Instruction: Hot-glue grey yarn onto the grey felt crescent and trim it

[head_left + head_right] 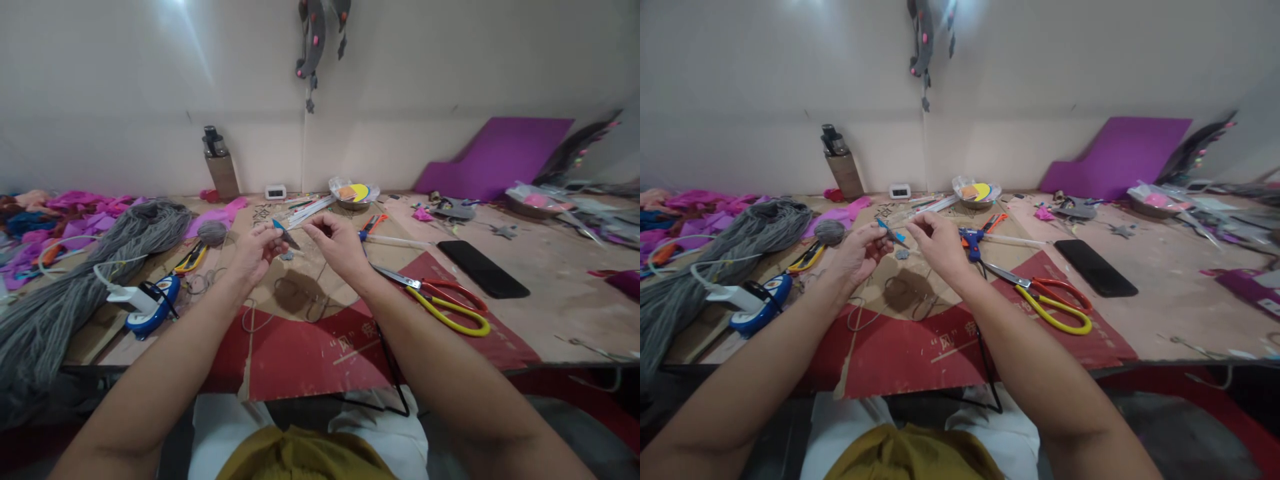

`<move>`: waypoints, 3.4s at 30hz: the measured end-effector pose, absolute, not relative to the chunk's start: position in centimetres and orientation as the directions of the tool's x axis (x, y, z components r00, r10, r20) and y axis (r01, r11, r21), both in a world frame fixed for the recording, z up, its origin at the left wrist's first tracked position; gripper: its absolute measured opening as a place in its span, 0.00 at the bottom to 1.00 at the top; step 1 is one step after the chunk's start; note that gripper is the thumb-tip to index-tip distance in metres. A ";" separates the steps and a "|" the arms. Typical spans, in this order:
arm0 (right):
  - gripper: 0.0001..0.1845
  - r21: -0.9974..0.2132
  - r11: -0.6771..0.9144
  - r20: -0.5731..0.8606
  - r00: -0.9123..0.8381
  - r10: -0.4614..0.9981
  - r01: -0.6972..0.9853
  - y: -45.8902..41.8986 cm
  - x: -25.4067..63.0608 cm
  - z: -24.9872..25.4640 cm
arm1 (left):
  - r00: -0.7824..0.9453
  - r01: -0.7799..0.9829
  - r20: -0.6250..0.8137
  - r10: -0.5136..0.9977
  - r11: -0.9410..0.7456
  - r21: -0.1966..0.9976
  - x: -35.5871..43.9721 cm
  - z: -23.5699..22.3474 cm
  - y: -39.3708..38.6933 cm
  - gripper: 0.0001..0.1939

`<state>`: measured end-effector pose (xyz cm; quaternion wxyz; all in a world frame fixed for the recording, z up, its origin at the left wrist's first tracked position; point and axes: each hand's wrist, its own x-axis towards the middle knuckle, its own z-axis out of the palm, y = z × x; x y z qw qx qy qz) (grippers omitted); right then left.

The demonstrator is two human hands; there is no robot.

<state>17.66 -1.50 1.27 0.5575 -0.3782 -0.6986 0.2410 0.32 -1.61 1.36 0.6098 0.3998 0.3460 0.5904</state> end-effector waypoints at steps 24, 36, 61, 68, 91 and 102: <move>0.06 -0.641 0.635 0.658 -0.117 0.744 0.431 -3.0 16.8 0.9 | 0.128 -0.304 0.163 0.978 -0.117 0.946 1.2 1.4 -2.8 0.11; 0.07 -0.842 0.507 0.506 -0.059 0.861 0.183 -2.2 16.8 1.2 | 0.213 -0.356 0.119 0.970 -0.036 0.934 1.1 1.8 -2.8 0.11; 0.09 -0.877 0.456 0.450 -0.076 0.890 0.149 -2.4 16.6 1.2 | 0.212 -0.312 0.125 0.969 -0.054 0.949 1.1 1.3 -2.4 0.13; 0.08 -0.896 0.427 0.418 -0.098 0.903 0.122 -2.3 16.4 0.9 | 0.188 -0.289 0.119 0.975 -0.061 0.955 1.0 1.3 -2.4 0.13; 0.06 -0.103 0.594 0.824 -0.266 0.500 0.798 -3.5 16.8 0.8 | -0.039 0.418 0.394 0.918 -0.343 0.841 1.9 2.1 -4.5 0.06; 0.04 -0.209 0.502 0.818 -0.132 0.560 0.839 -3.9 15.8 0.8 | 0.103 0.682 0.706 0.700 -0.567 0.462 1.4 1.4 -4.4 0.06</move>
